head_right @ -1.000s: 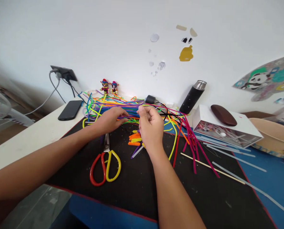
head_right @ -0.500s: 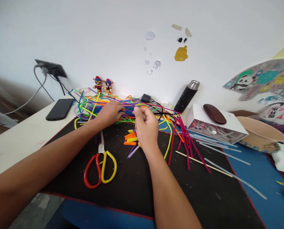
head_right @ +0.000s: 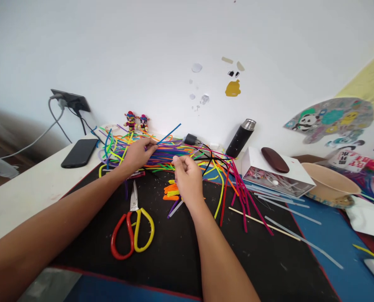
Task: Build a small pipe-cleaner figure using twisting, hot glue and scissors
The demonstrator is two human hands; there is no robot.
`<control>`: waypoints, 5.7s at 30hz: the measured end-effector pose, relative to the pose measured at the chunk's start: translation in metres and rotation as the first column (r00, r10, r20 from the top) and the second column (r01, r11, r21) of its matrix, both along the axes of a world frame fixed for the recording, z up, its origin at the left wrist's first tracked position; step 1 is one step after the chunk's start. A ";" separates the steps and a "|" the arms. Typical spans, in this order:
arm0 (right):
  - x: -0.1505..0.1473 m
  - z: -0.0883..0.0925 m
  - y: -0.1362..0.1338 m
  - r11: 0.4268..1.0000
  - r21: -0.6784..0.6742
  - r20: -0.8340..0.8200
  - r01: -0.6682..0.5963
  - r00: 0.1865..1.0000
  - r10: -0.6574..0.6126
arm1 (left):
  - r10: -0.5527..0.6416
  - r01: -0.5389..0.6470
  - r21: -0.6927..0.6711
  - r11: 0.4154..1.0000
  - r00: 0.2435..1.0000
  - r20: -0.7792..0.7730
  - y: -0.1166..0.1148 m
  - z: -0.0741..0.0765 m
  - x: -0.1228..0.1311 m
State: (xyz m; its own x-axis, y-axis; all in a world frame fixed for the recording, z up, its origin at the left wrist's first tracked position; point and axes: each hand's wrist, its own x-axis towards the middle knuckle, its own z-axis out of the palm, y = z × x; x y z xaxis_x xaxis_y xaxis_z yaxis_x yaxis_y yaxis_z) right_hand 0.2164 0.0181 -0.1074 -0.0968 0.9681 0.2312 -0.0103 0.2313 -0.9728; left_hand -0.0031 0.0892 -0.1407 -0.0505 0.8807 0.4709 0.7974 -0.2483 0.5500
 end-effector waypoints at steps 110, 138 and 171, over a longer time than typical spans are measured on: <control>-0.006 -0.012 0.001 0.977 -0.077 0.005 -0.197 0.980 0.197 | -0.188 0.608 -0.087 0.789 0.374 0.908 -0.041 0.055 0.040; -0.016 -0.020 -0.006 0.913 -0.197 0.125 -0.358 0.914 0.386 | -0.225 0.636 -0.060 0.769 0.357 0.907 -0.036 0.065 0.019; -0.020 -0.007 -0.008 0.905 -0.305 -0.372 -0.295 0.912 0.172 | -0.295 0.369 0.217 0.904 0.169 0.940 -0.040 0.075 0.028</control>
